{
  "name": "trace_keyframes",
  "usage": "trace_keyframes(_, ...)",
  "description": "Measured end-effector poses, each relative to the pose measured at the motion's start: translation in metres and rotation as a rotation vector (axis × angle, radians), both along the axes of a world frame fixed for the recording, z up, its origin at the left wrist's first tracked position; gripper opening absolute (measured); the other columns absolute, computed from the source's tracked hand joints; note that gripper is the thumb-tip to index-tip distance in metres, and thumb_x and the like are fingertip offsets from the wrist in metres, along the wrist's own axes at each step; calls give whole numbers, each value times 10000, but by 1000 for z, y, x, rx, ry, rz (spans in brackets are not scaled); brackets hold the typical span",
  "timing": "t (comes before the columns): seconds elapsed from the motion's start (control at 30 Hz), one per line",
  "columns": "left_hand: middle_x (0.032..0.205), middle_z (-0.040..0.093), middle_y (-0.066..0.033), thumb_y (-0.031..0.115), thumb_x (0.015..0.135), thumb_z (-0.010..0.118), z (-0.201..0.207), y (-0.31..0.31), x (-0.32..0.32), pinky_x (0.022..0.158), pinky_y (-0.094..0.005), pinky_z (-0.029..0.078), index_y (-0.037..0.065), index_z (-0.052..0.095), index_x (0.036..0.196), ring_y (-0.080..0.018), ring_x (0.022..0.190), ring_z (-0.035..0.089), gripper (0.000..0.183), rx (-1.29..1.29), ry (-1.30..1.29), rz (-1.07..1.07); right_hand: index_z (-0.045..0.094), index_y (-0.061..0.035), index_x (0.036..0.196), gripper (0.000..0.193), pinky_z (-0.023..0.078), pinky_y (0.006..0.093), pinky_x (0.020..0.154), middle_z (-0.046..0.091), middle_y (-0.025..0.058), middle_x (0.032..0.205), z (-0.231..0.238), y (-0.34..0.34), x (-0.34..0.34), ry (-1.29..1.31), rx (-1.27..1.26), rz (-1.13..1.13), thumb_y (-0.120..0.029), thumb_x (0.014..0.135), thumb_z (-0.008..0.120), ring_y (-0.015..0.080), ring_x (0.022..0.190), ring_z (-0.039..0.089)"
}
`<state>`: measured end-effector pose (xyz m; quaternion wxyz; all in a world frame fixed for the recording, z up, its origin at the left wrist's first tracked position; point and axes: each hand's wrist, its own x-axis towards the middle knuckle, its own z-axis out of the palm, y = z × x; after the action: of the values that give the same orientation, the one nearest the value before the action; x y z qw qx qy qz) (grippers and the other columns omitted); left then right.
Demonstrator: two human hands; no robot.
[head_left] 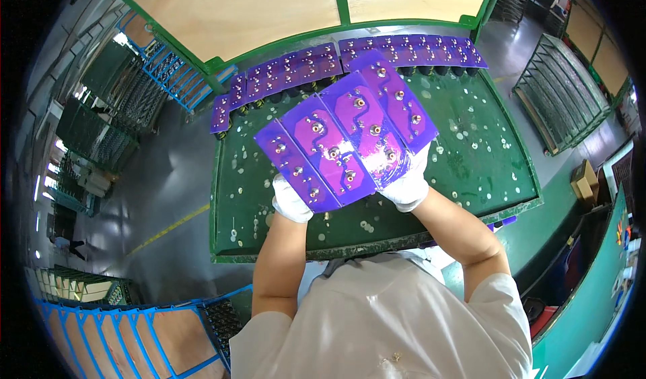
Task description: The person picks up purple circuit boards from a green table and places them into a blue rack. They handle the boards one by one, orienting them before insertion. A coworker is visible in the background working at a separate station.
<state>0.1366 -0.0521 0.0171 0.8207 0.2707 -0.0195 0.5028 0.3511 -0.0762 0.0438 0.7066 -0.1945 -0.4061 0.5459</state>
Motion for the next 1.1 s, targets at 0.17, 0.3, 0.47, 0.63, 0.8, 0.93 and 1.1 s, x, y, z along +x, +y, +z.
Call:
trace_keyframes(0.17,1316,544,-166,98,966,386,-1,-3,3,966,-451,494,-9,415,1374,-297,1155,580,423,29,-27,77,485,-61,1292,792,415,415,964,569,103,1254,-8,4,6,-765,430,-636,-435,686,832,261,1130,568)
trace_keyframes(0.3,1299,573,-133,99,943,439,-9,-3,-1,933,-412,517,-6,442,1362,-248,1115,611,432,236,420,353,570,-86,1225,700,400,426,967,559,109,1265,-6,4,11,-909,475,-758,-487,699,799,284,1132,556)
trace_keyframes(0.47,1406,474,-79,371,944,501,-16,1,-5,1037,-486,434,123,358,1440,-269,1252,504,572,701,1185,674,544,-89,1270,745,383,425,991,532,114,1299,-14,6,12,-853,419,-662,-494,698,798,274,1168,531)
trace_keyframes(0.63,1468,409,-43,488,844,650,-20,5,3,1076,-488,394,155,297,1477,-268,1314,440,798,544,894,622,485,-87,1321,837,379,420,998,535,113,1297,-6,13,17,-925,513,-633,-496,670,815,277,1165,532)
trace_keyframes(0.8,1388,488,-87,496,781,730,-6,-7,4,1029,-504,440,122,357,1432,-289,1245,509,839,314,301,222,519,-93,1301,811,369,442,999,540,117,1290,8,1,1,-1017,466,-684,-504,659,796,311,1146,532)
trace_keyframes(0.93,1208,595,-151,335,857,641,-14,-1,4,959,-482,492,43,491,1298,-300,1101,602,549,109,-155,-142,598,-109,1243,703,188,518,1097,503,145,1327,-8,-6,18,-1201,375,-636,-444,659,799,324,1213,467)
trace_keyframes(1.1,1245,584,-219,157,914,494,12,-12,16,956,-468,498,-61,484,1300,-308,1095,617,443,258,204,145,274,-49,1449,951,349,473,1075,398,156,1404,-12,-5,25,-1040,613,-889,-264,709,830,297,1283,436)
